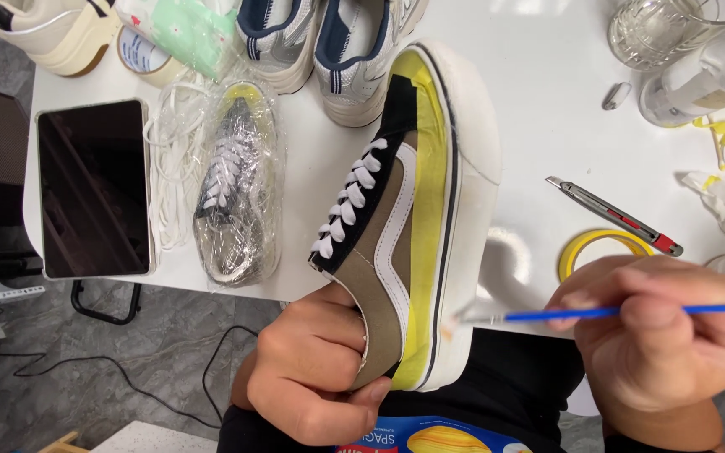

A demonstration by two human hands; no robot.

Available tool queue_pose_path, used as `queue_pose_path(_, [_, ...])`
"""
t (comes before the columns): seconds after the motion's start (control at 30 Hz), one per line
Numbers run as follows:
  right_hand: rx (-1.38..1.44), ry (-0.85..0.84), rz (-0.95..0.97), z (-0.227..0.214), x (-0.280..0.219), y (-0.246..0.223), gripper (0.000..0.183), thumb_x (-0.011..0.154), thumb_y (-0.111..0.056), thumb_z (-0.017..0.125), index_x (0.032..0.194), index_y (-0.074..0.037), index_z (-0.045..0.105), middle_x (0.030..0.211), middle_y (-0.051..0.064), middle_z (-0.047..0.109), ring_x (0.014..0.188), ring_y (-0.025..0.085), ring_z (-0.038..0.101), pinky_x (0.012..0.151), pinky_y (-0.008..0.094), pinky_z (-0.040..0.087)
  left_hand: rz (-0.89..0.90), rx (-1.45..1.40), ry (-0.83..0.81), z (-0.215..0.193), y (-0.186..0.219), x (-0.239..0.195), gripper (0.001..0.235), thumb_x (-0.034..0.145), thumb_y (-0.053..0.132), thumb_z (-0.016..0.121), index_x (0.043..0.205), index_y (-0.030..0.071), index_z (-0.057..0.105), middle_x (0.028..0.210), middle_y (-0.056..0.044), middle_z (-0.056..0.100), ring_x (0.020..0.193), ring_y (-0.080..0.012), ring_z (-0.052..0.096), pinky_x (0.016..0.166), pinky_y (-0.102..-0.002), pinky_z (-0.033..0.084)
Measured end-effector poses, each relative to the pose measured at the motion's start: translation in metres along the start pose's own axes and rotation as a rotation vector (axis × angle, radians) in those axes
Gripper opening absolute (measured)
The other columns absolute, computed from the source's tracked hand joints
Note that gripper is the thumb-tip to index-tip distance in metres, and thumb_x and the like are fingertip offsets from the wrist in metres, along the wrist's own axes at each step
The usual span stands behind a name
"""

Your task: The recorder is seen applying white dye to the midsole of a shoe using a small brush.

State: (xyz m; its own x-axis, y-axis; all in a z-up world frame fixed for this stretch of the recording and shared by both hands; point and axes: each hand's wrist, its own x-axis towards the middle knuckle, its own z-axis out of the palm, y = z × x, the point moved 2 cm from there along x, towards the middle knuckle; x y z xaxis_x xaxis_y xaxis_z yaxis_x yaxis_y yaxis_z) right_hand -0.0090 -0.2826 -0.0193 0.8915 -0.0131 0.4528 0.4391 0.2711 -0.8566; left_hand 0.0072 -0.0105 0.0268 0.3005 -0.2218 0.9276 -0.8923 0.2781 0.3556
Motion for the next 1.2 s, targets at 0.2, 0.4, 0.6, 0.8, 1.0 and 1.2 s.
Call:
queue_pose_path(0.2, [-0.058,0.120,-0.162,-0.013,-0.001,0.004,0.025,0.111,-0.026,0.057,0.126,-0.006,0.062,0.084,0.016,0.067,0.058,0.025,0.066,0.055,0.037,0.062,0.037,0.023,0.017,-0.001,0.005,-0.005,0.031,0.064,-0.019,0.070,0.077,0.008,0.061,0.054,0.005,0.035,0.038,-0.0082,0.033,0.040,-0.033,0.019])
queue_pose_path(0.4, [-0.354,-0.587,-0.375,-0.018,0.025,-0.031,0.033,0.099,-0.010,0.068,0.119,-0.011,0.042,0.083,0.007,0.067,0.072,0.030,0.076,0.061,0.043,0.067,-0.032,0.077,-0.074,-0.005,0.006,-0.001,0.029,0.072,-0.016,0.075,0.080,0.009,0.061,0.056,0.006,0.034,0.042,-0.0097,0.033,0.044,-0.035,0.020])
queue_pose_path(0.6, [-0.344,-0.601,-0.284,-0.016,0.023,-0.036,0.035,0.095,-0.010,0.074,0.118,-0.010,0.047,0.097,0.006,0.070,0.083,0.027,0.078,0.068,0.043,0.065,-0.026,0.080,-0.128,-0.006,0.007,0.006,0.028,0.076,-0.014,0.076,0.082,0.010,0.063,0.057,0.006,0.034,0.044,-0.0104,0.034,0.046,-0.034,0.021])
queue_pose_path(0.8, [-0.403,-0.817,-0.006,-0.034,0.026,-0.048,0.028,0.081,-0.015,0.073,0.107,-0.009,0.065,0.103,0.009,0.077,0.093,0.027,0.076,0.077,0.041,0.067,-0.047,0.079,-0.155,-0.006,0.010,-0.005,0.027,0.081,-0.015,0.077,0.085,0.010,0.067,0.059,0.005,0.036,0.046,-0.0111,0.038,0.049,-0.035,0.024])
queue_pose_path(1.0, [-0.499,-0.877,-0.111,-0.044,0.016,-0.045,0.023,0.088,-0.020,0.078,0.105,-0.011,0.066,0.109,0.004,0.076,0.099,0.024,0.080,0.085,0.037,0.067,-0.047,0.087,-0.181,-0.007,0.012,-0.005,0.027,0.084,-0.015,0.078,0.087,0.010,0.068,0.062,0.005,0.037,0.048,-0.0117,0.039,0.049,-0.035,0.024])
queue_pose_path(1.2, [-0.523,-0.888,-0.132,-0.051,-0.014,-0.040,0.014,0.086,-0.020,0.081,0.098,-0.016,0.075,0.105,-0.001,0.079,0.095,0.017,0.076,0.081,0.030,0.068,-0.061,0.106,-0.195,-0.009,0.011,0.004,0.026,0.081,-0.014,0.076,0.083,0.010,0.067,0.061,0.005,0.035,0.048,-0.0120,0.038,0.049,-0.035,0.022])
